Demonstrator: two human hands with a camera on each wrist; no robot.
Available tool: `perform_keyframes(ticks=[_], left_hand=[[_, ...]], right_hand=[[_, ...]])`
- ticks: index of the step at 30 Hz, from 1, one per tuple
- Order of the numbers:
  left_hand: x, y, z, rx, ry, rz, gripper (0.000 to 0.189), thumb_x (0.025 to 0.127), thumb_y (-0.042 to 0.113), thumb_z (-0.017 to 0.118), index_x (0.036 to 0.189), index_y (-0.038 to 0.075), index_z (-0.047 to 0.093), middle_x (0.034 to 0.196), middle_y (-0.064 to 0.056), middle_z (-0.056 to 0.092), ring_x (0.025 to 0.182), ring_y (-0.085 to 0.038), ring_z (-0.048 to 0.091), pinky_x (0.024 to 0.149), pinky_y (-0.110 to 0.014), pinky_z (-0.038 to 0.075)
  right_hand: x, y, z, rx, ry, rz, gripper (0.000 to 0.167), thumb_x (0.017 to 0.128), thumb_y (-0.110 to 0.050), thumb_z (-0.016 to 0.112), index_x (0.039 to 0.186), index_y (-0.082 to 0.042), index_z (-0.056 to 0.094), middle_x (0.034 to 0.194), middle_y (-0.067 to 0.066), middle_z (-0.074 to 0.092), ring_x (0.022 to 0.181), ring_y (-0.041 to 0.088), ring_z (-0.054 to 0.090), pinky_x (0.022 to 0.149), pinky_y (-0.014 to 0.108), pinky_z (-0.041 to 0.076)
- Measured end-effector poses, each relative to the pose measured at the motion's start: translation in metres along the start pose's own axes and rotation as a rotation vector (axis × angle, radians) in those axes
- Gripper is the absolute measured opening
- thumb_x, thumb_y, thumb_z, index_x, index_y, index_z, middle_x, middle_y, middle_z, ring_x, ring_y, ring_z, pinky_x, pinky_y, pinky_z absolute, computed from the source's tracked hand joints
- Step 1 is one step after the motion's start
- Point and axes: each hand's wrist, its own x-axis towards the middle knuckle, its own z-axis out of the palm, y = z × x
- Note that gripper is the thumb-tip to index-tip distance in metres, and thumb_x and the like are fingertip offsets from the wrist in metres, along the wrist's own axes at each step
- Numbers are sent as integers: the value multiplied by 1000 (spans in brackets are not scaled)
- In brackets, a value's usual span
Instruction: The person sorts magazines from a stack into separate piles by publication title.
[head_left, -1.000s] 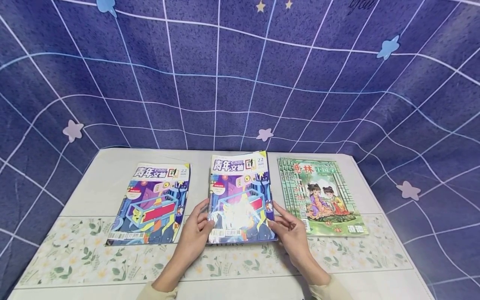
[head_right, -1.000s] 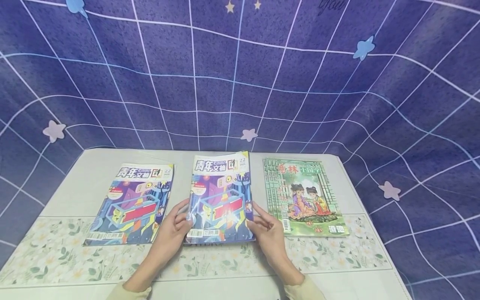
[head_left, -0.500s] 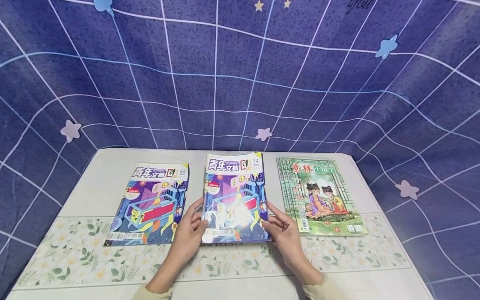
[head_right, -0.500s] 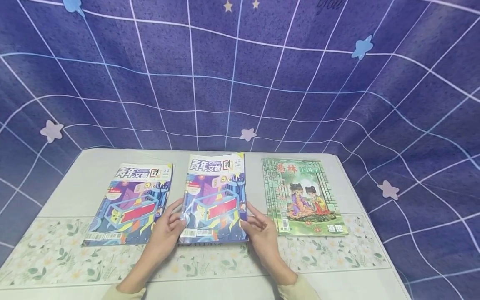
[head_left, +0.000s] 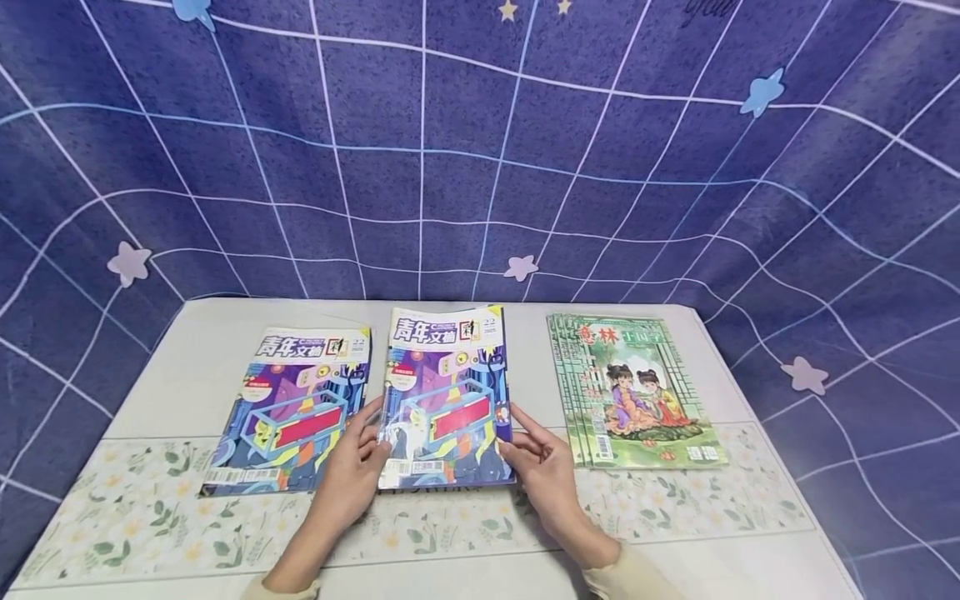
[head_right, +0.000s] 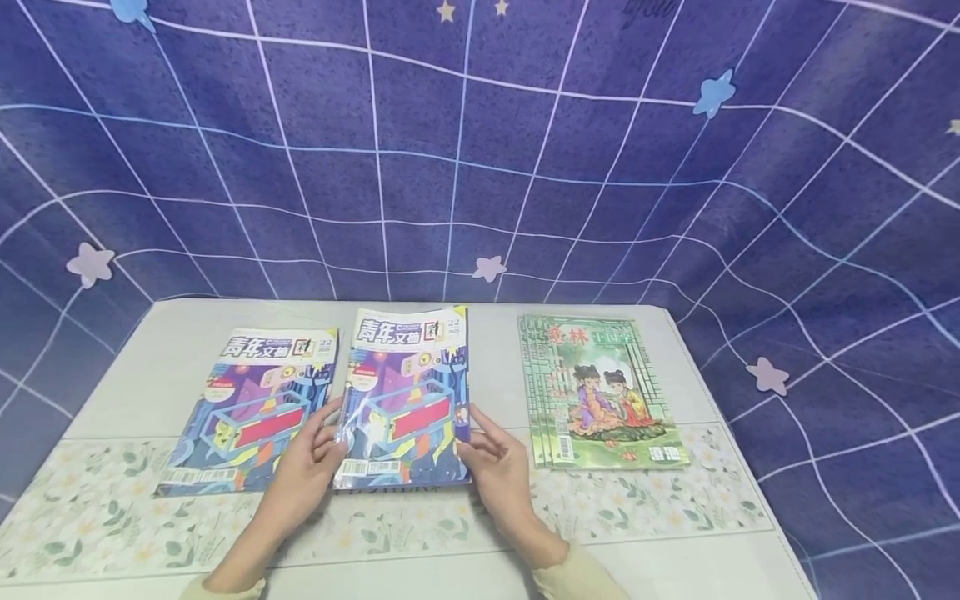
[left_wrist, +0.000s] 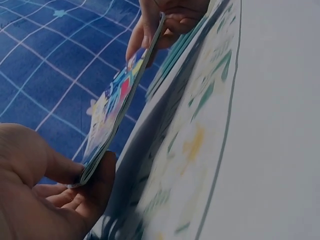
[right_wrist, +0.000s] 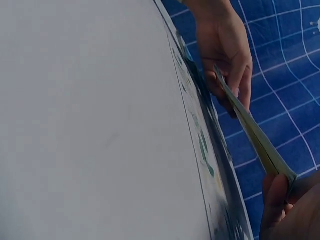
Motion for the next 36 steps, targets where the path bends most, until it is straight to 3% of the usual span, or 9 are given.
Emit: perform_keyframes(ticks=[4, 7, 11, 20, 26, 29, 36], left_hand=[[0, -3, -10, 39, -4, 9, 66, 112, 3, 59, 173, 14, 36, 145, -24, 68, 123, -32, 69, 89, -31, 56], [2, -4, -14, 36, -19, 17, 65, 113, 3, 58, 173, 12, 36, 144, -24, 67, 113, -27, 65, 79, -27, 51], [3, -4, -17, 48, -25, 26, 65, 113, 5, 58, 174, 10, 35, 147, -25, 65, 116, -26, 65, 82, -26, 52], [5, -6, -30, 78, 9, 62, 65, 112, 1, 58, 173, 8, 36, 131, -18, 73, 104, -18, 63, 84, -21, 52], [9, -6, -43, 58, 10, 64, 64, 111, -2, 58, 171, 6, 38, 114, -14, 66, 91, -12, 56, 73, -21, 48], [9, -6, -48, 81, 19, 70, 65, 110, -2, 59, 171, 6, 38, 115, -13, 67, 91, -10, 57, 73, -21, 47], [11, -14, -64, 105, 52, 154, 66, 108, -7, 59, 170, 3, 40, 99, -11, 61, 75, -6, 48, 61, -25, 43]], right_hand=[[-1, 1, 8, -9, -2, 4, 65, 94, 14, 76, 155, -3, 63, 110, 28, 80, 91, 10, 79, 87, 23, 65], [-2, 2, 12, -2, 0, 5, 65, 94, 15, 76, 156, -3, 62, 111, 28, 80, 89, 10, 79, 87, 23, 65], [-2, 4, 16, 9, -5, 0, 64, 95, 14, 74, 156, -2, 61, 111, 30, 79, 87, 9, 78, 85, 23, 64], [-3, 4, 30, 1, -6, 4, 64, 96, 12, 76, 157, -5, 62, 111, 28, 80, 91, 10, 78, 89, 23, 64], [-3, 8, 43, 26, -26, -25, 64, 96, 14, 75, 156, -2, 61, 110, 30, 79, 84, 8, 76, 85, 21, 63], [-3, 9, 48, 58, -36, -41, 64, 95, 15, 74, 156, -1, 61, 109, 31, 78, 82, 7, 75, 83, 21, 64], [-2, 12, 65, 65, -56, -60, 63, 97, 11, 75, 157, -2, 61, 109, 27, 80, 80, 5, 75, 79, 19, 63]])
